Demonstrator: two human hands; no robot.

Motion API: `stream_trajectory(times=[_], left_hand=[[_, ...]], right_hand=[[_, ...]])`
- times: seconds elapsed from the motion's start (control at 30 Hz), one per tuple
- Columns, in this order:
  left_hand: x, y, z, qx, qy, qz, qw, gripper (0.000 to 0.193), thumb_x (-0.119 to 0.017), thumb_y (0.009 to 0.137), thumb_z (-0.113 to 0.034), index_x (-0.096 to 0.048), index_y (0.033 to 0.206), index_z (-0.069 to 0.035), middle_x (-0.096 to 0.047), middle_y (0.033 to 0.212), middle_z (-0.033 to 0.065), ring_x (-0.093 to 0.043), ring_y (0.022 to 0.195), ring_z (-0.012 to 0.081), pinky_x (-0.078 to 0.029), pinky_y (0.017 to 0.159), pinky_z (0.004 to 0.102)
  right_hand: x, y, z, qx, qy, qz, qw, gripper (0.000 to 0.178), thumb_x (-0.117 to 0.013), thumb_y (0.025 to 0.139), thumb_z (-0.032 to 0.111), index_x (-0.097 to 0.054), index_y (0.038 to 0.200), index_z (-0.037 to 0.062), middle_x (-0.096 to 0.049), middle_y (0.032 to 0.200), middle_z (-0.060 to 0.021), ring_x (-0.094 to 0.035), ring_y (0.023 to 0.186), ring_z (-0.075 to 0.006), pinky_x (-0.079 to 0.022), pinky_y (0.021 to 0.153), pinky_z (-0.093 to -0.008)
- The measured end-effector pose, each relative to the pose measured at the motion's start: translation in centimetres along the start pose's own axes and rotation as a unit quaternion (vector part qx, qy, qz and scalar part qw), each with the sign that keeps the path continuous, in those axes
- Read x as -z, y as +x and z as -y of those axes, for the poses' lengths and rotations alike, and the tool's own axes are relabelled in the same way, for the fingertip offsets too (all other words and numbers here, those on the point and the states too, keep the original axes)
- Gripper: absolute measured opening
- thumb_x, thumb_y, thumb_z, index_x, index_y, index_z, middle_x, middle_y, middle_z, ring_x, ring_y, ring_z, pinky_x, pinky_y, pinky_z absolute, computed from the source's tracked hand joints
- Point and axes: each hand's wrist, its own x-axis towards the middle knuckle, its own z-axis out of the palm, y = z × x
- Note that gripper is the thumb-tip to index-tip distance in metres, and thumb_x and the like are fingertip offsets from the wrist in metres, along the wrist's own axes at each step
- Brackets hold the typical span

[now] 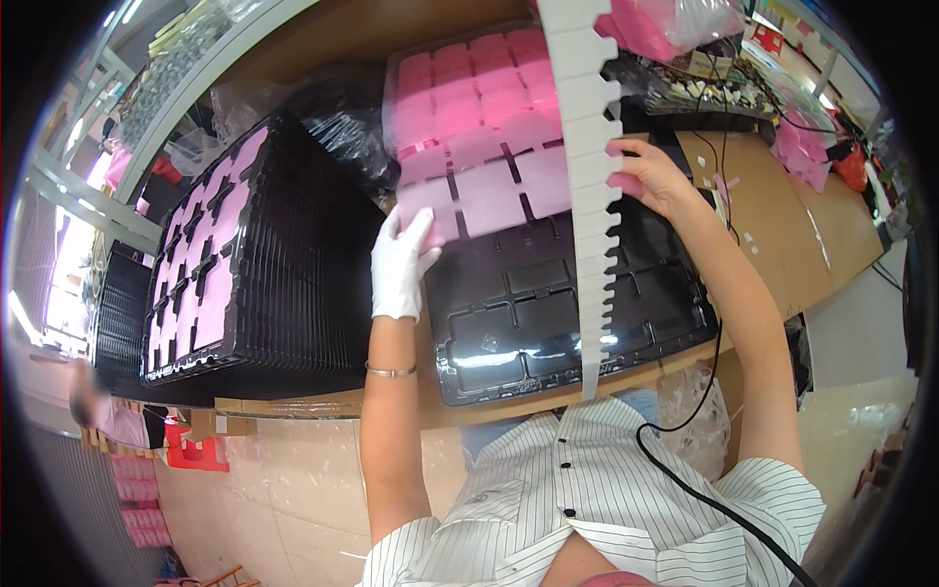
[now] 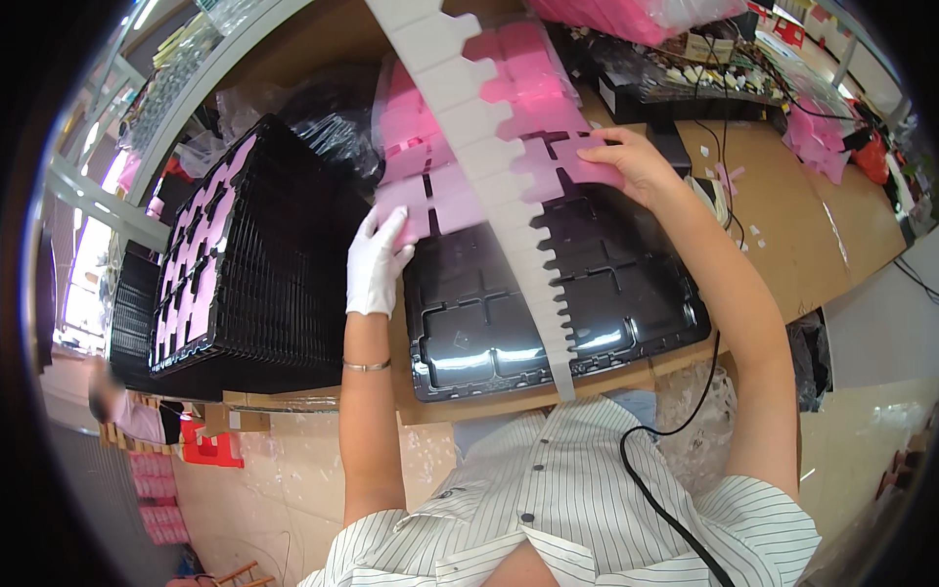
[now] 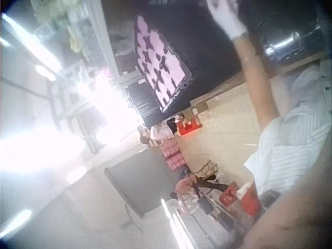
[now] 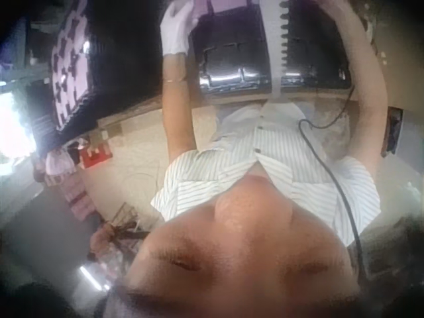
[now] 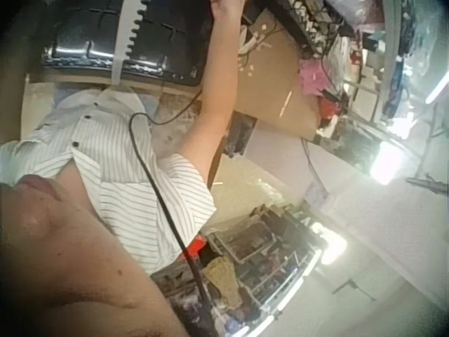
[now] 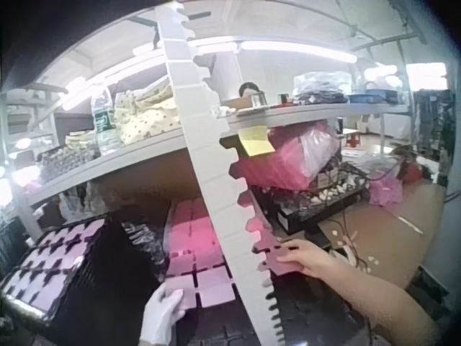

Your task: The person assembles black plastic trays with pink foam inserts by hand, using a white jagged plastic strip to secure the components.

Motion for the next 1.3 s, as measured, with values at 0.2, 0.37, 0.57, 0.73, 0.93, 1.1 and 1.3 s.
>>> stream_trajectory(times=[0.2, 0.37, 0.57, 0.73, 0.93, 1.1, 1.3], left_hand=[[0.0, -8.1, -1.5, -0.021, 0.238, 0.002, 0.971, 0.066, -0.067, 0.086, -0.02, -0.039, 0.145, -0.011, -0.059, 0.072, 0.0008, -0.053, 0.056, 0.0056, -0.047, 0.055, 0.0232], [0.2, -12.2, -0.4, -0.077, 0.47, -0.002, 0.879, 0.066, -0.065, 0.087, -0.033, -0.039, 0.146, -0.016, -0.057, 0.063, 0.0052, -0.061, 0.058, 0.0141, -0.052, 0.062, 0.0291], [0.0, -15.1, -0.1, -0.039, 0.469, -0.014, 0.882, 0.058, -0.069, 0.086, -0.024, -0.049, 0.14, -0.014, -0.053, 0.061, -0.0011, -0.051, 0.058, 0.0028, -0.046, 0.059, 0.0216], [0.5, -15.5, 0.6, -0.016, 0.44, 0.007, 0.898, 0.051, -0.066, 0.086, -0.034, -0.057, 0.133, -0.017, -0.062, 0.065, 0.0059, -0.059, 0.055, 0.0106, -0.051, 0.062, 0.0267], [0.0, -15.7, -0.3, -0.05, 0.498, 0.03, 0.865, 0.05, -0.073, 0.084, -0.027, -0.059, 0.13, -0.013, -0.054, 0.057, 0.0006, -0.051, 0.053, 0.0033, -0.045, 0.057, 0.0208], [1.7, -14.2, -1.6, -0.168, 0.524, -0.098, 0.83, 0.028, -0.071, 0.083, -0.033, -0.074, 0.102, -0.012, -0.064, 0.07, 0.0128, -0.064, 0.059, 0.0217, -0.051, 0.058, 0.0336], [-4.3, -3.9, -1.6, -0.364, 0.516, 0.113, 0.767, 0.024, -0.054, 0.093, -0.025, -0.069, 0.099, -0.007, -0.067, 0.101, 0.013, -0.064, 0.095, 0.0317, -0.051, 0.083, 0.0387]], right_hand=[[2.2, -7.8, -0.4, 0.106, -0.237, -0.031, 0.965, 0.053, -0.072, 0.078, 0.002, -0.046, 0.124, 0.0004, -0.062, 0.09, -0.0069, -0.061, 0.078, -0.0103, -0.048, 0.068, -0.023], [2.2, -15.2, -2.9, 0.125, -0.277, -0.056, 0.951, 0.048, -0.069, 0.08, 0.0, -0.047, 0.122, 0.0021, -0.057, 0.081, -0.0018, -0.055, 0.071, -0.0059, -0.043, 0.063, -0.0182], [2.5, -16.8, -4.9, 0.208, -0.388, -0.108, 0.891, 0.049, -0.072, 0.076, 0.001, -0.051, 0.12, 0.003, -0.056, 0.077, -0.0005, -0.05, 0.065, -0.0073, -0.042, 0.062, -0.0214], [3.1, -16.6, -4.3, 0.182, -0.4, -0.097, 0.893, 0.048, -0.073, 0.074, 0.002, -0.054, 0.118, 0.006, -0.053, 0.071, 0.0013, -0.046, 0.062, -0.0077, -0.039, 0.06, -0.0222], [3.1, -17.1, -3.2, 0.169, -0.435, -0.105, 0.878, 0.045, -0.073, 0.076, 0.006, -0.056, 0.117, 0.005, -0.053, 0.071, -0.0013, -0.047, 0.062, -0.012, -0.04, 0.06, -0.0236], [4.1, -15.0, -1.8, 0.419, -0.605, -0.159, 0.658, 0.023, -0.068, 0.083, 0.01, -0.064, 0.104, 0.0025, -0.061, 0.087, -0.0097, -0.058, 0.081, -0.025, -0.047, 0.074, -0.0326], [-1.4, -5.3, -1.4, 0.452, -0.542, 0.098, 0.701, 0.023, -0.057, 0.091, 0.017, -0.065, 0.102, -0.0019, -0.065, 0.107, -0.0141, -0.059, 0.103, -0.0309, -0.047, 0.09, -0.0384]])
